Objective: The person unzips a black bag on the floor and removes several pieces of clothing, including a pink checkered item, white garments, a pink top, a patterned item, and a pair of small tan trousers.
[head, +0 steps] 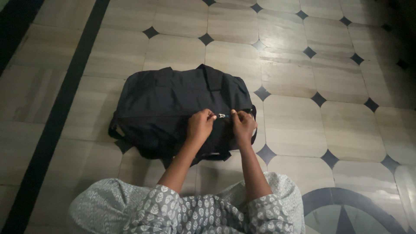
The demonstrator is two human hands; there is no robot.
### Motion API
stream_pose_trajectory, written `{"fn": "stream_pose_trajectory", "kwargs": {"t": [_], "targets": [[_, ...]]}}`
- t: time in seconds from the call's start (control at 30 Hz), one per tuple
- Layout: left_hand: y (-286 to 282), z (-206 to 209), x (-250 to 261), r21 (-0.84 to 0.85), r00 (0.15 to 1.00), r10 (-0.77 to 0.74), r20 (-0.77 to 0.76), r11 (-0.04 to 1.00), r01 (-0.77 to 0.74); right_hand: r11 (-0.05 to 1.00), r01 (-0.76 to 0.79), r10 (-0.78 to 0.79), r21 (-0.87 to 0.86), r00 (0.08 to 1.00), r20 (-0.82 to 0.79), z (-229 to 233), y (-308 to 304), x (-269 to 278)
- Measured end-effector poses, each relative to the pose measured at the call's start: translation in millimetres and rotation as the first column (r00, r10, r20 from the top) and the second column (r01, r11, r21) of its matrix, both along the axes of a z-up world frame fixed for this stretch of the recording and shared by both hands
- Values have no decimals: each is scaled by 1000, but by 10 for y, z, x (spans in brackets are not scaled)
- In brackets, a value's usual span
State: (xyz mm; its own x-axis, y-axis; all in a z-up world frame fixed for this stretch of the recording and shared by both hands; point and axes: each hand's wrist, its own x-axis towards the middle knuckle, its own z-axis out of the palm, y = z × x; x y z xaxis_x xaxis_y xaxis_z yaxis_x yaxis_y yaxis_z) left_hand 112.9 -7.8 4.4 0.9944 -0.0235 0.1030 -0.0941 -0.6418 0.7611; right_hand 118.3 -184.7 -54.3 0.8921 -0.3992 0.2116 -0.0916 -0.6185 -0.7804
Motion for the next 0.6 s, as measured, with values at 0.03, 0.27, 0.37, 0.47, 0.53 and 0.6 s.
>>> {"fn": "stream_pose_trajectory", "kwargs": {"t": [0.03, 0.27, 0.37, 0.47, 0.53, 0.6], "targets": [[5, 3, -7, 1, 1000, 0, 1, 1000, 0, 1000, 0, 0, 1, 1000, 1, -5, -2, -4], [89, -30, -55, -36, 998, 5, 56, 999, -3, 998, 34, -29, -45, 993, 116, -34, -14, -23], [104, -57, -47, -32, 997, 7, 79, 999, -4, 999, 43, -43, -18, 999, 33, 17, 19, -46], [106, -80, -38, -30, 993, 18, 113, 999, -14, 997, 66, -65, 42, 998, -16, 67, 89, -58], [103, -102, -39, -53, 992, 24, 126, 998, -17, 994, 83, -86, 76, 996, 26, 81, 114, -70], [102, -119, -32, -53, 988, 32, 148, 998, -25, 991, 36, -16, -132, 989, 144, 104, 135, -68]]}}
